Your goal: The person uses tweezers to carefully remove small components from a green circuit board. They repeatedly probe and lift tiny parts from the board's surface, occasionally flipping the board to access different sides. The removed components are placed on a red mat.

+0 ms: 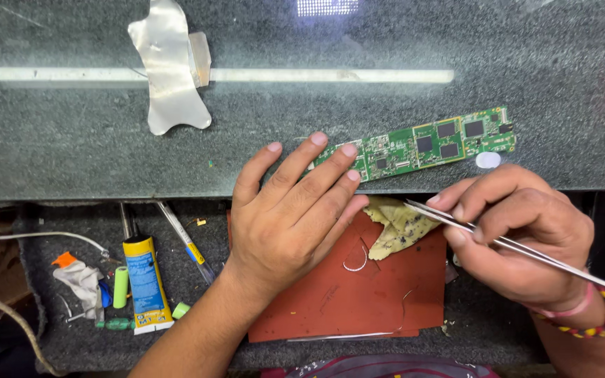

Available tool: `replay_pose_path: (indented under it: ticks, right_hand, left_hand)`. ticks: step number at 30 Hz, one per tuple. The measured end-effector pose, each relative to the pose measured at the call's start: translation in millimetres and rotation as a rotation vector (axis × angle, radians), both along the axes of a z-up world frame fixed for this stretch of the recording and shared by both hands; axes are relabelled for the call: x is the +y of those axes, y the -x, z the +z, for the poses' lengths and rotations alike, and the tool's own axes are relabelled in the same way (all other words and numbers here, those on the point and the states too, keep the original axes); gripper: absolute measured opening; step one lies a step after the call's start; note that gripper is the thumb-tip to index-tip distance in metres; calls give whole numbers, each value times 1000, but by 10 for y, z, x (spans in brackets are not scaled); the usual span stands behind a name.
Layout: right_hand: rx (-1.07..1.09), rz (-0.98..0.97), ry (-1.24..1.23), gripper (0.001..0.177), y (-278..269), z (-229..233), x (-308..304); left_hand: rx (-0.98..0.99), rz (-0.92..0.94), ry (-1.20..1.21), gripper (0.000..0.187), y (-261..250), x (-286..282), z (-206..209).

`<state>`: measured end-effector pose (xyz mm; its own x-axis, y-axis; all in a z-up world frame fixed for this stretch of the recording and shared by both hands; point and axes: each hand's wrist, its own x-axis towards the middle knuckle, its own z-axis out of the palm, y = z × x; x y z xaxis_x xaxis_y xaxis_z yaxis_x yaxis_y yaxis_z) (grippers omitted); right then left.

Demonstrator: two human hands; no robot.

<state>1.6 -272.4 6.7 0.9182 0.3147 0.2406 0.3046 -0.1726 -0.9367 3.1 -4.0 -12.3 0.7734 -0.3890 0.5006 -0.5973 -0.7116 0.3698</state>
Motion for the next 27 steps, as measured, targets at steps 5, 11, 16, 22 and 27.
replay_pose_path:
  ticks: [5, 11, 16, 22, 27]
  right_hand:
    - [88, 364, -20, 8, 13, -74, -141]
    - [111, 407, 687, 18, 16, -127, -260]
    - [138, 242, 1017, 43, 16, -170, -72]
    - [148, 322, 981, 25, -95, -59, 63]
    - [141, 306, 933, 23, -85, -54, 78]
  left_hand:
    - [-16, -28, -40, 26, -8, 34, -11]
    - [5, -50, -55, 29, 3, 60, 1]
    - [46, -55, -57, 32, 37, 79, 29]
    - [19, -26, -26, 34, 36, 47, 49]
    - [25, 7, 56, 41, 78, 35, 13]
